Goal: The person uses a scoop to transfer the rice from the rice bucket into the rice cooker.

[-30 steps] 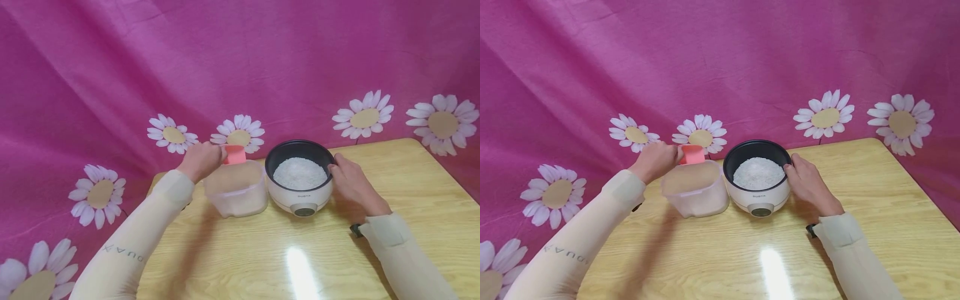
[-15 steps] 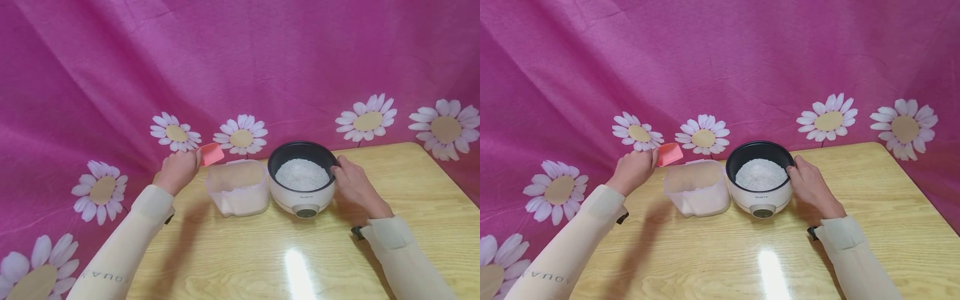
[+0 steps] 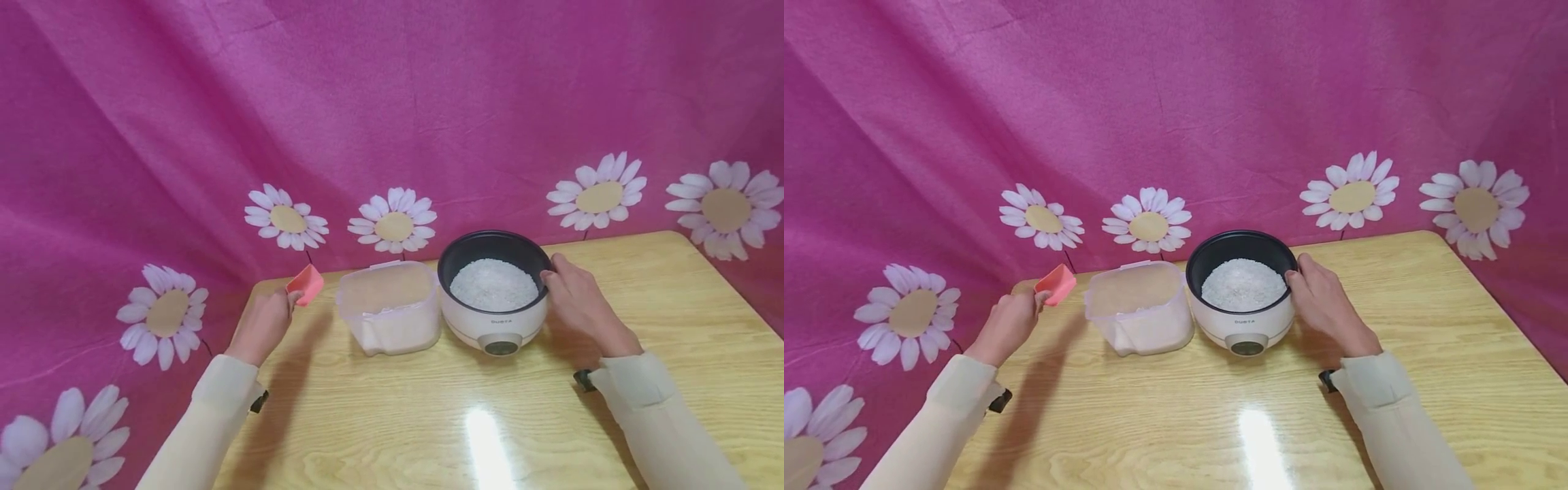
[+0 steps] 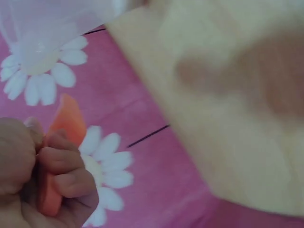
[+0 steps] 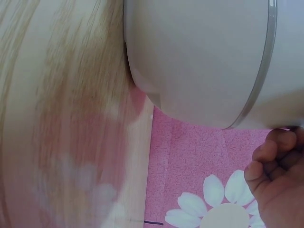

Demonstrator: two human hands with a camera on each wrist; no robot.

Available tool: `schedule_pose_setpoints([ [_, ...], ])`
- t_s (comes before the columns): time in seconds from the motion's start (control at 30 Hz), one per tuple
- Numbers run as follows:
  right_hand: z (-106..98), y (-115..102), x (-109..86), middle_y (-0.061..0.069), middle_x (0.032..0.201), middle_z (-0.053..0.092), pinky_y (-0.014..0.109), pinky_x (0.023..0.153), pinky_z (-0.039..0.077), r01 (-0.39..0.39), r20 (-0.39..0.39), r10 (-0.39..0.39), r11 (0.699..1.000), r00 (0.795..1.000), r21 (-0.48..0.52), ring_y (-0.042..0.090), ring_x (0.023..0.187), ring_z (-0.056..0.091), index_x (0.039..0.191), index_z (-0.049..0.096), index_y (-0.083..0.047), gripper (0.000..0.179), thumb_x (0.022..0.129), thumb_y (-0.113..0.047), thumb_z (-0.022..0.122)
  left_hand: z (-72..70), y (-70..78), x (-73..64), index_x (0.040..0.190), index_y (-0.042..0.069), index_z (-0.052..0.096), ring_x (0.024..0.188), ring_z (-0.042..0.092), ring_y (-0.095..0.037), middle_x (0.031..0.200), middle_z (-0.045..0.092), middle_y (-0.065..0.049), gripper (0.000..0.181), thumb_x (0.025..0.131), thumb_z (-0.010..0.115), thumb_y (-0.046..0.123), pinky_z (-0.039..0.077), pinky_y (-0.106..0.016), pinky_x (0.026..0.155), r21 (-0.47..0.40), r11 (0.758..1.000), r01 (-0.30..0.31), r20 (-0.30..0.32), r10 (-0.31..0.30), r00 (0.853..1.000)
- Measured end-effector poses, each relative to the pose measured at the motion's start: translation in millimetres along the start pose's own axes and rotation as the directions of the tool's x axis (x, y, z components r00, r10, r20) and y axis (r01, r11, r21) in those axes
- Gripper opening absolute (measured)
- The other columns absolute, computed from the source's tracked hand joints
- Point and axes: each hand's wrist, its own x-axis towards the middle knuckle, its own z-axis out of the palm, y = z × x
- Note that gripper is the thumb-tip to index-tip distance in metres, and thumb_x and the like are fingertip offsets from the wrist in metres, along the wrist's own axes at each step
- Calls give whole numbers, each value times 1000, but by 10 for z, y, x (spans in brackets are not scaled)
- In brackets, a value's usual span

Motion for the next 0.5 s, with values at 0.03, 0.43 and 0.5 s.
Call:
schedule_pose_setpoints([
  [0.03,-4,-3,2,13,85,47,36,69,40,-3,4,3,1000,1000,1,29,83,50,106,48,-3,29,108,-27,31,44,-20,-49,67,2,59,52,48,-24,56,46,-5,38,103,61,17,44,-39,54,-13,1000,21,26,-20,999],
  [0.43,-9,-16,3,14,88,49,37,72,41,-38,34,38,999,999,-10,30,86,51,109,47,-3,31,109,-29,29,546,-104,-498,84,0,58,61,51,-25,70,56,-12,32,108,47,17,46,-41,56,-71,968,240,266,-213,940],
  [0.5,-13,-17,5,14,88,49,37,72,41,-37,33,38,999,999,-8,30,87,51,109,48,-3,32,109,-29,29,593,-118,-552,84,-3,59,63,57,-28,70,58,-15,31,107,49,15,48,-44,57,-53,972,229,232,-211,949],
])
